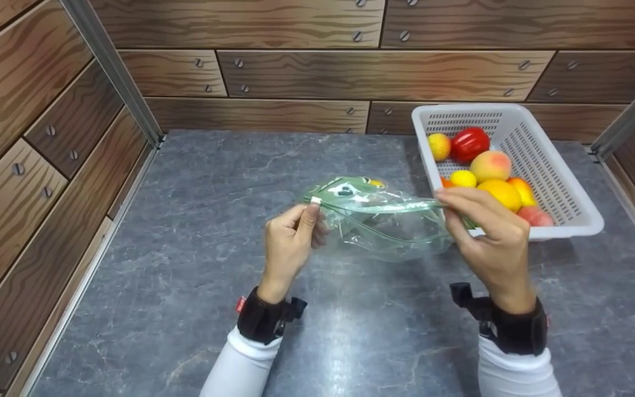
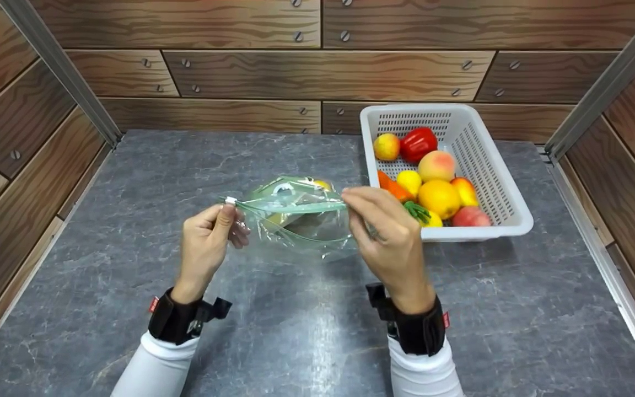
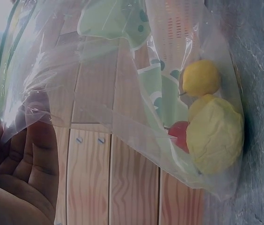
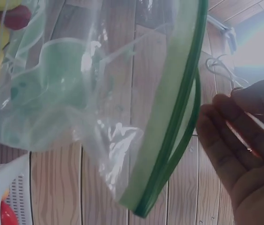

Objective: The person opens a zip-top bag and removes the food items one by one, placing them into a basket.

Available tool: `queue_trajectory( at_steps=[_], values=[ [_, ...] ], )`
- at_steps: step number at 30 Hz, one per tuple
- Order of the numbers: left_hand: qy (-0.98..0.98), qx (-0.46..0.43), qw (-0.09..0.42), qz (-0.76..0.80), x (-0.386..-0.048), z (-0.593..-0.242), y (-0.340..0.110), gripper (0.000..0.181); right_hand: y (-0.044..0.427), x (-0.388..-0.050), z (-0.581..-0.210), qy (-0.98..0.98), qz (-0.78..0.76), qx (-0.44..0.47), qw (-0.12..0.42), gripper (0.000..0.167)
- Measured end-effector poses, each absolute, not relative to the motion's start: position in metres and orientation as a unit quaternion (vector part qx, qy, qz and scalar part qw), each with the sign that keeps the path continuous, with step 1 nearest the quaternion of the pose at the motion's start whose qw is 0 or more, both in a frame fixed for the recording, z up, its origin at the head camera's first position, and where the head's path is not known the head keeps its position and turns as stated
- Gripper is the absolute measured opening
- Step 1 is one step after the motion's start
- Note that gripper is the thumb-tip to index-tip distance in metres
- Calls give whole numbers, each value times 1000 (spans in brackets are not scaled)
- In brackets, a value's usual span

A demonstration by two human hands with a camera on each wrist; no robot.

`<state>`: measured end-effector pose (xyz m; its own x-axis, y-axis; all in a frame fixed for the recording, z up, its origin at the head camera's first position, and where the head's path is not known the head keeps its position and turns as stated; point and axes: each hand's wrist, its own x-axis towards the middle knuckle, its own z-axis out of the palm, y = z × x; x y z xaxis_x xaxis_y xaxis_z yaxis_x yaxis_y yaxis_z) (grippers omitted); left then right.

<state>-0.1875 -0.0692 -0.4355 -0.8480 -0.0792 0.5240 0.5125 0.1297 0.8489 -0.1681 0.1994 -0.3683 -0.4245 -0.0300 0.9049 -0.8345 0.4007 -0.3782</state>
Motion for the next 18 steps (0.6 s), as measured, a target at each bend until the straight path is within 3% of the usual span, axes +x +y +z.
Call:
queue_trajectory(
  at_steps=[4, 6, 10, 15, 18],
  values=[
    [-716, -145, 227, -644, -186, -435, -69, 34, 197, -165, -370, -699, 466, 344, 421, 32],
    [-716, -142, 223, -646, -185, -434, -70, 33, 198, -166, -374, -703, 459, 361, 406, 34],
    [-716, -139, 220, -648, -185, -434, -70, 33, 203, -171, -381, -723, 434, 380, 380, 34],
    [-714, -143, 221, -649, -186, -433, -69, 36, 203, -173, -385, -748, 410, 395, 342, 8],
    [-712, -148, 221, -650, -186, -432, -68, 36, 201, -174, -386, -766, 397, 397, 314, 28]
  ],
)
